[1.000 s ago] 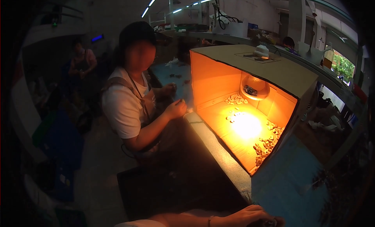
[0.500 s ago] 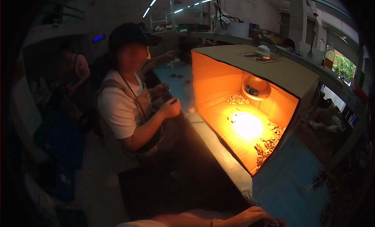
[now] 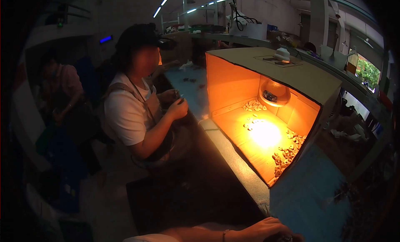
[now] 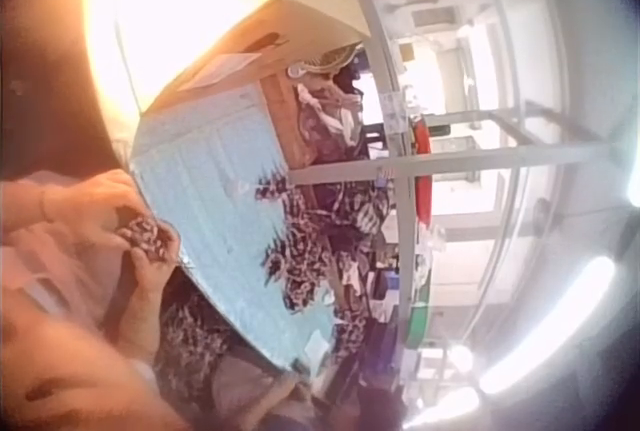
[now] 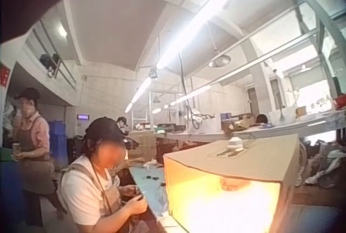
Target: The person assembles plastic figurines by applying glue from a bottle to plastic pieces and joining them together.
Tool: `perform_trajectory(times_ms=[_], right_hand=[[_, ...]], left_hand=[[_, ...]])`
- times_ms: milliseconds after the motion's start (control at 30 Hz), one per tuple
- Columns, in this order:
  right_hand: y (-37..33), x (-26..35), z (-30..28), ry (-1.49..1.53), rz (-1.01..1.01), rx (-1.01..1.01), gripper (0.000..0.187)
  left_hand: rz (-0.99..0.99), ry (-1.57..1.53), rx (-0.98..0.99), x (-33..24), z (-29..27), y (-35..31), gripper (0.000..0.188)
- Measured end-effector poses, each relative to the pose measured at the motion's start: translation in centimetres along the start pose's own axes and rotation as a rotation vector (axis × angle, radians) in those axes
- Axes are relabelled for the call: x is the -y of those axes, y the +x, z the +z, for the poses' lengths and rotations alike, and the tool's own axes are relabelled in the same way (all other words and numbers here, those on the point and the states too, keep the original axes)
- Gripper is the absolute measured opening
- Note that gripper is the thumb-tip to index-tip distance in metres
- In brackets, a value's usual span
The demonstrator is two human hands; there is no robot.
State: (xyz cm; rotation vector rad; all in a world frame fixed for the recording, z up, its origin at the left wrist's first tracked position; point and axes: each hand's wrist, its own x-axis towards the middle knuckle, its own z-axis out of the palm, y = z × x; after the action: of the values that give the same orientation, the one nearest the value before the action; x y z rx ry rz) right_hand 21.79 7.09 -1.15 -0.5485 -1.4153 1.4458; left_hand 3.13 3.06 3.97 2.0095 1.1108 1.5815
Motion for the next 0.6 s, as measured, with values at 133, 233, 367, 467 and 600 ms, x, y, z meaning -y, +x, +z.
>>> perform_trajectory(times_ms=[133, 233, 367, 467, 600], right_hand=[[-0.1, 0.2, 0.1, -0.048, 0.003, 0.024, 0.062], [-0.7, -0.5, -0.7, -0.143, -0.023, 0.022, 0.063], [-1.1, 1.2, 0.8, -0.09, -0.033, -0.045, 0.063], [-0.9, 0.2, 0.7, -0.065, 0.059, -0.079, 0.067], [0.9, 2.9, 3.0, -0.109, 0.064, -0.066, 0.067]], left_hand=[[-0.045, -0.012, -0.032, -0.4, 0.1, -0.4, 0.047], [-0.032, -0.026, -0.034, -0.7, 0.2, -0.7, 0.048], [-0.036, -0.017, 0.023, -1.2, 0.4, -0.4, 0.045], [-0.093, -0.154, 0.042, 1.1, 0.3, -0.3, 0.059], [-0.142, -0.107, 0.129, 0.7, -0.8, -0.9, 0.06]])
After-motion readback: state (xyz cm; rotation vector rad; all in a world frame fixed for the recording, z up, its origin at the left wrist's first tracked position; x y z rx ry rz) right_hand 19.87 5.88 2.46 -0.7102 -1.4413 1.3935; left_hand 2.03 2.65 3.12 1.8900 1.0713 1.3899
